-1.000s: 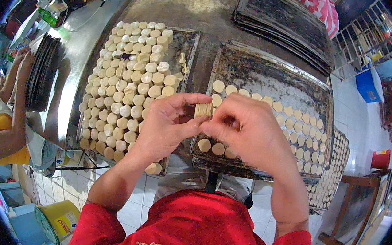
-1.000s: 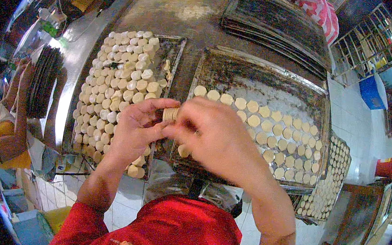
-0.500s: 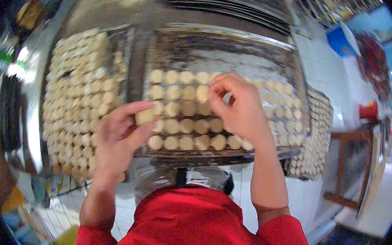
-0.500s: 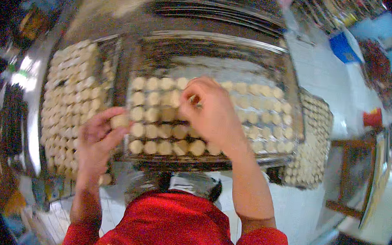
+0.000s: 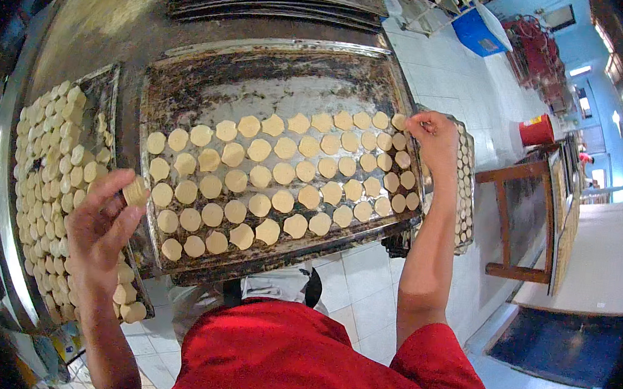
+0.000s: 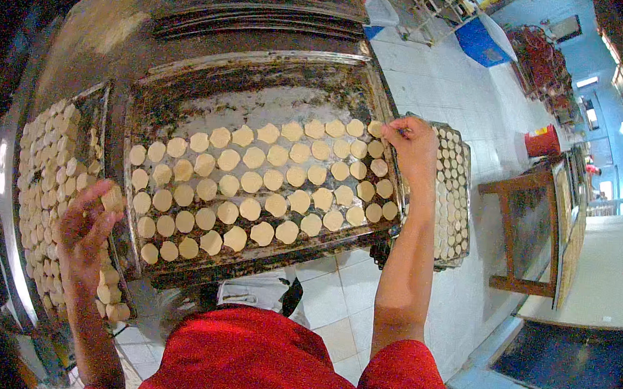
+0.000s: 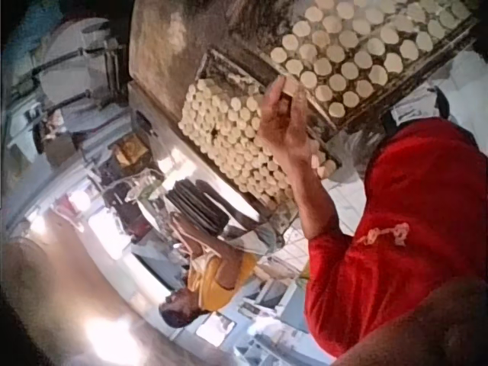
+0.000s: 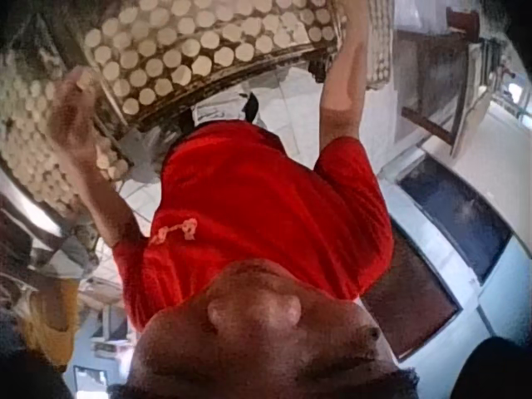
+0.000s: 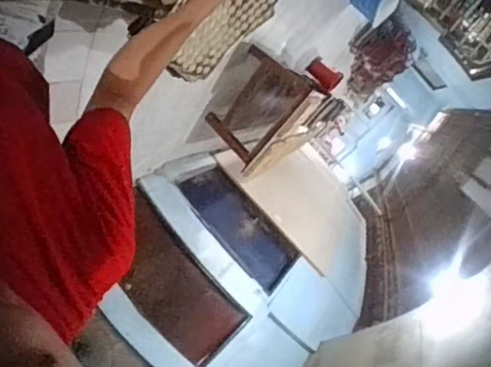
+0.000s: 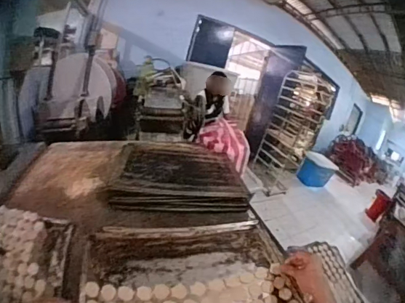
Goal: The person repeatedly picks up small round cookies from a tray and places them onto a baking sheet in neat rows. They continue this process across multiple trays, filling the baking sheets with the cookies.
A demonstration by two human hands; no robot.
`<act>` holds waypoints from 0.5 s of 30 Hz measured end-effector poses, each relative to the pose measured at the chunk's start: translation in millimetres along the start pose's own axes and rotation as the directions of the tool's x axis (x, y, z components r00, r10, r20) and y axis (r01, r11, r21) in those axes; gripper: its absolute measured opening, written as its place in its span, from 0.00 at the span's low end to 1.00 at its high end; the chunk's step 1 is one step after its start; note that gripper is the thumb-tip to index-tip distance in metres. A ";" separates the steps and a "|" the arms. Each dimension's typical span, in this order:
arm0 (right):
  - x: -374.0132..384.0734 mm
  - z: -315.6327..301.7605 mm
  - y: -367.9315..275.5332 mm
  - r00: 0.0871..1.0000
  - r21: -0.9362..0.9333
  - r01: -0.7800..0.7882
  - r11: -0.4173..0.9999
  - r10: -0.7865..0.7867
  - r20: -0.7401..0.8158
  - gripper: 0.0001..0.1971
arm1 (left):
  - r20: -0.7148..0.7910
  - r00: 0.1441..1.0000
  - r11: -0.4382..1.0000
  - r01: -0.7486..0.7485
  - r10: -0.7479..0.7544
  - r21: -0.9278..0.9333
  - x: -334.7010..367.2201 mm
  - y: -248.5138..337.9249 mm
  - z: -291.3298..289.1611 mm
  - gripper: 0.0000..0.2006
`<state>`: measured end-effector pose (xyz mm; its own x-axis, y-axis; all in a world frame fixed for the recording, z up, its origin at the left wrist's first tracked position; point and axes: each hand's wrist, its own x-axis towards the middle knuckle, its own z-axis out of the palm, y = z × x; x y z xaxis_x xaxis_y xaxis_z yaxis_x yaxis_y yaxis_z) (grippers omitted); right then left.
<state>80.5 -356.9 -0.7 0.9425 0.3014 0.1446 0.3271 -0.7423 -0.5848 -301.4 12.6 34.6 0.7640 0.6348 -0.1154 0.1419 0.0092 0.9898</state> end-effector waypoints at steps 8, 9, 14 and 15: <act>13.7 4.6 50.6 0.927 -0.149 0.360 0.921 -0.371 -0.053 0.10 | 0.044 0.998 0.998 -0.043 0.045 -0.049 45.9 7.5 -18.4 0.22; 17.4 1.0 52.3 0.935 -0.111 0.352 0.929 -0.355 -0.002 0.10 | 0.043 0.999 1.000 0.001 0.000 -0.004 50.7 8.6 -25.5 0.21; 25.0 25.5 -37.3 0.954 -0.085 0.280 0.956 -0.287 -0.084 0.09 | 0.108 0.994 0.999 -0.027 0.029 -0.023 70.7 0.6 -40.0 0.21; 28.1 44.2 -69.1 0.935 0.035 0.354 0.935 -0.353 -0.021 0.09 | 0.105 0.994 1.000 -0.011 0.012 -0.014 74.8 -2.3 -40.1 0.21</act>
<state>81.3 -270.7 8.6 0.7672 0.5320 0.3583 0.6370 -0.5664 -0.5229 -269.8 91.1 27.0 0.8275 0.5502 -0.1116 0.1249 0.0134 0.9921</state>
